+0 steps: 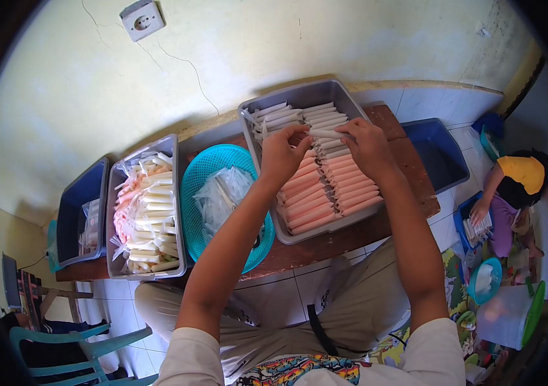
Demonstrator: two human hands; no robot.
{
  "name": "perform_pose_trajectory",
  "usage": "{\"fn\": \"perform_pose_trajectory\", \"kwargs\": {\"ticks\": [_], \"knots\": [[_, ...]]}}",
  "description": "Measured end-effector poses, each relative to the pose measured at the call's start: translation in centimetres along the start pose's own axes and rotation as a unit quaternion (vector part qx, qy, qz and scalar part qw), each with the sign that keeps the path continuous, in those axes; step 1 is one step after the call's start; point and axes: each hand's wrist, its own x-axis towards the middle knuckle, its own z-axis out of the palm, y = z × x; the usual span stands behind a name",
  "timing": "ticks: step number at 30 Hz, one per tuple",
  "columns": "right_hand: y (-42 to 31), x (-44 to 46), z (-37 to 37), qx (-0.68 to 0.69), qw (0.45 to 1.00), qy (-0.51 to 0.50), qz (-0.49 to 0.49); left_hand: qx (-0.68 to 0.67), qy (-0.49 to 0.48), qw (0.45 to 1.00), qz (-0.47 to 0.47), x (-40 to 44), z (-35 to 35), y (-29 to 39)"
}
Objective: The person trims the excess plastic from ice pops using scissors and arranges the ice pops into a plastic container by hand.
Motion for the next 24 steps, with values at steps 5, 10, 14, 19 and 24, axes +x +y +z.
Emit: {"fn": "perform_pose_trajectory", "kwargs": {"ticks": [5,10,14,19,24], "knots": [[2.7,2.2,2.2,-0.035,0.999,0.010,0.004,0.018,0.015,1.000,-0.012,2.7,2.1,-2.1],[4.6,4.7,3.9,-0.102,0.994,0.043,-0.026,0.053,0.053,0.997,0.009,4.8,3.8,-3.0],[6.6,6.5,5.2,-0.122,0.990,0.057,-0.052,0.129,0.061,0.986,0.091,5.9,4.9,-4.8],[7.5,7.5,5.8,-0.145,0.988,0.046,-0.032,0.153,0.047,0.983,0.092,5.7,5.5,-5.4],[7.3,7.4,6.8,-0.169,0.984,0.047,-0.033,0.177,0.051,0.980,0.077,5.9,5.6,-6.2]]}}
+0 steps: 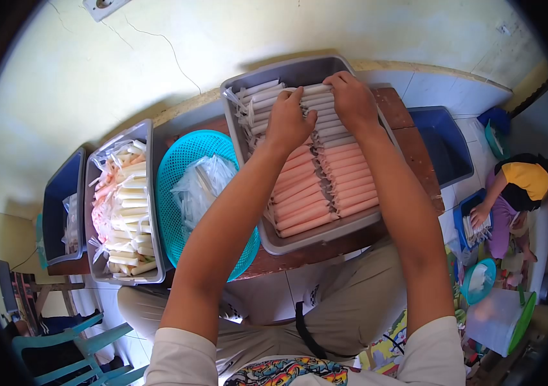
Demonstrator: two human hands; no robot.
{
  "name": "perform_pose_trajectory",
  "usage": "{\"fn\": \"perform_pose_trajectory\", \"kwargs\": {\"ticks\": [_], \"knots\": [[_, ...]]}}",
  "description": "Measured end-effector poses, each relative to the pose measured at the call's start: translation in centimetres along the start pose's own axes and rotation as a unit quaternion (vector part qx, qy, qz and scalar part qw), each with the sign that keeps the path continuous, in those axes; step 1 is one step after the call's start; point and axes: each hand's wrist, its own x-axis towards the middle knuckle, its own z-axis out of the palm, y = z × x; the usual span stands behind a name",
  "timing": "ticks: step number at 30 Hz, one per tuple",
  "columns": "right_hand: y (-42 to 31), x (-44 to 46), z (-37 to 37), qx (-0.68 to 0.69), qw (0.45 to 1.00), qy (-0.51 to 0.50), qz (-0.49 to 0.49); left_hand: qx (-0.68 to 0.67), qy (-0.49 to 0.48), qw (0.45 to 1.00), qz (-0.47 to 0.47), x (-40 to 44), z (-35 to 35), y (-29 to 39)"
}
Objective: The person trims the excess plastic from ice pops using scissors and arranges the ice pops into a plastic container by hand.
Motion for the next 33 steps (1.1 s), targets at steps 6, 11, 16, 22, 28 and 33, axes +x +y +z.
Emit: {"fn": "perform_pose_trajectory", "kwargs": {"ticks": [6,11,16,22,28,33], "knots": [[0.3,-0.4,0.5,-0.026,1.000,-0.005,-0.007,-0.014,-0.007,1.000,0.008,0.0,0.0,0.0],[0.6,-0.6,1.8,-0.102,0.994,-0.012,-0.029,-0.004,0.021,0.998,0.063,0.0,0.6,-1.2],[0.8,-0.6,2.3,-0.150,0.987,-0.025,-0.047,-0.008,-0.058,0.998,-0.010,0.1,0.0,-0.5],[1.0,-0.6,2.5,-0.154,0.986,-0.029,-0.057,0.010,-0.053,0.999,-0.005,-0.2,0.1,-0.4],[1.1,-0.6,2.6,-0.146,0.987,-0.045,-0.055,-0.031,-0.040,0.998,0.022,-0.3,0.2,-0.7],[1.3,-0.8,3.0,-0.142,0.987,-0.037,-0.060,-0.025,-0.046,0.998,0.040,-0.6,0.4,-0.7]]}}
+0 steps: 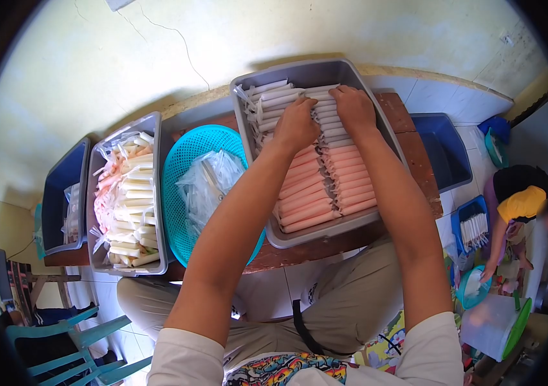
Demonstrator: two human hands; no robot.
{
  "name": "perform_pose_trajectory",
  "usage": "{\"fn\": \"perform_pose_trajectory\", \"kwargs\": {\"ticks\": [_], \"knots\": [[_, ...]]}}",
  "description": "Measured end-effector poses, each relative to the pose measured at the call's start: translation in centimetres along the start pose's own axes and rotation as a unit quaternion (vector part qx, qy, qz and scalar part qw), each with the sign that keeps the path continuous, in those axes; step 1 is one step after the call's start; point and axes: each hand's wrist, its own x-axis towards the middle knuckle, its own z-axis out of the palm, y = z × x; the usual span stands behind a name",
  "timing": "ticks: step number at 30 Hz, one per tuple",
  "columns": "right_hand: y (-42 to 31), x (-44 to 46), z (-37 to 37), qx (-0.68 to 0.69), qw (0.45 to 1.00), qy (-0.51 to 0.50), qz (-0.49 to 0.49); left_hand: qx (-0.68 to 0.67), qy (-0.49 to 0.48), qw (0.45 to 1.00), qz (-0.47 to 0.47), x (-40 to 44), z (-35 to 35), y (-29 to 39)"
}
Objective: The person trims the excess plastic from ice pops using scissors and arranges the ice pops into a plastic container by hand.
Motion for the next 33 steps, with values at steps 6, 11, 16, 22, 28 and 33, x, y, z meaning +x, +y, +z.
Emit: {"fn": "perform_pose_trajectory", "kwargs": {"ticks": [6,11,16,22,28,33], "knots": [[-0.1,0.1,0.0,-0.017,1.000,-0.011,-0.004,-0.002,-0.057,0.998,-0.015,0.0,-0.2,0.3],[-0.3,-0.1,0.2,-0.021,1.000,0.003,-0.012,-0.022,-0.093,0.995,-0.034,0.2,-0.3,-0.2],[-1.0,-0.1,-1.0,0.068,0.996,-0.054,0.034,-0.032,-0.072,0.996,-0.036,-0.1,0.6,-0.8],[-1.4,-0.1,-1.5,0.092,0.993,-0.061,0.038,-0.065,-0.076,0.993,-0.061,-0.1,1.2,-1.0],[-1.9,-0.4,-1.2,0.095,0.994,-0.051,0.025,-0.035,-0.075,0.996,-0.038,-0.2,1.4,-1.1],[-2.1,-0.5,-1.8,0.094,0.992,-0.076,0.041,-0.033,-0.091,0.994,-0.045,0.0,1.3,-1.0]]}}
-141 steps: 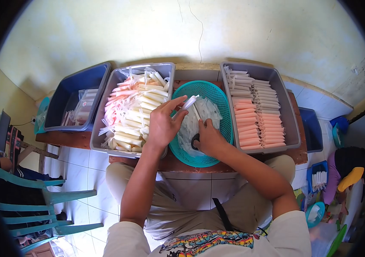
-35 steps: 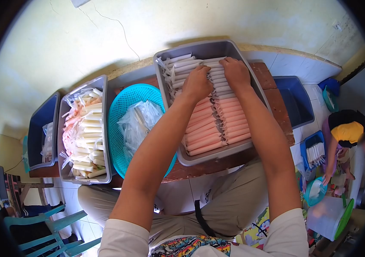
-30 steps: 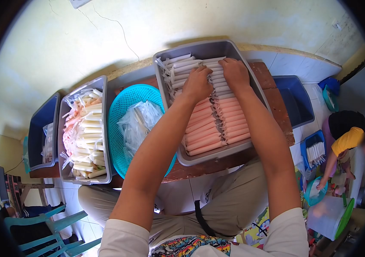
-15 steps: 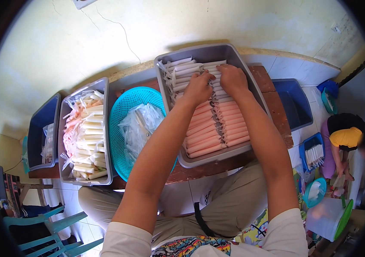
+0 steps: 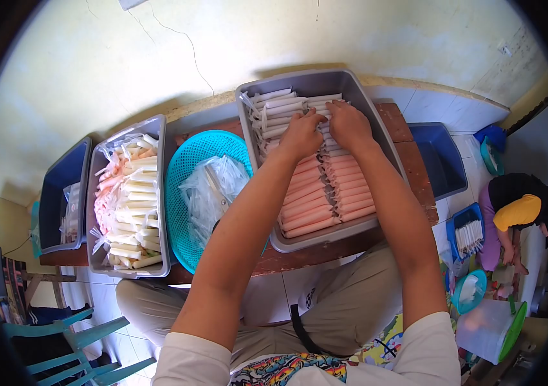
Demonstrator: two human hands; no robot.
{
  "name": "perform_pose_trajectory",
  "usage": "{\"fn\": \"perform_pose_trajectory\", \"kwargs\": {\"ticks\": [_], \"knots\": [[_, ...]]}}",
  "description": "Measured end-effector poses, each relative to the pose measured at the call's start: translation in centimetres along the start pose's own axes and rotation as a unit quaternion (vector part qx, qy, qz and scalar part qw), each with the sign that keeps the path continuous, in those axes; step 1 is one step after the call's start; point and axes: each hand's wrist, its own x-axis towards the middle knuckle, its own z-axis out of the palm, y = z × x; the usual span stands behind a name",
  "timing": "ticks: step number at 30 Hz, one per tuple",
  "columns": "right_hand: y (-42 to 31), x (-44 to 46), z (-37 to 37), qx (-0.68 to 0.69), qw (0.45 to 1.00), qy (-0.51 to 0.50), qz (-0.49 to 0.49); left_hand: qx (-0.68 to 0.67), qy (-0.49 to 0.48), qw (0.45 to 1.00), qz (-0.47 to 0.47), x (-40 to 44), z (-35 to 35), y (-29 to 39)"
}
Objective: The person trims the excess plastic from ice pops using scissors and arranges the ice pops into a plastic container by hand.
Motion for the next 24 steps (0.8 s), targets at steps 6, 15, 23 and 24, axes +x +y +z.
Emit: {"fn": "perform_pose_trajectory", "kwargs": {"ticks": [6,15,23,24], "knots": [[0.2,0.0,-0.1,0.012,1.000,-0.007,0.008,0.022,0.001,0.999,0.026,0.3,-0.1,-0.5],[-0.9,-1.1,-2.8,0.068,0.996,-0.017,0.048,0.005,0.084,0.995,0.062,-0.7,-1.3,1.1],[-1.6,-3.0,-4.4,0.135,0.989,0.043,0.034,0.012,0.161,0.985,0.057,-2.1,-2.9,2.9],[-2.1,-3.3,-4.5,0.144,0.989,0.036,0.028,0.022,0.178,0.983,0.039,-2.2,-3.1,2.9]]}}
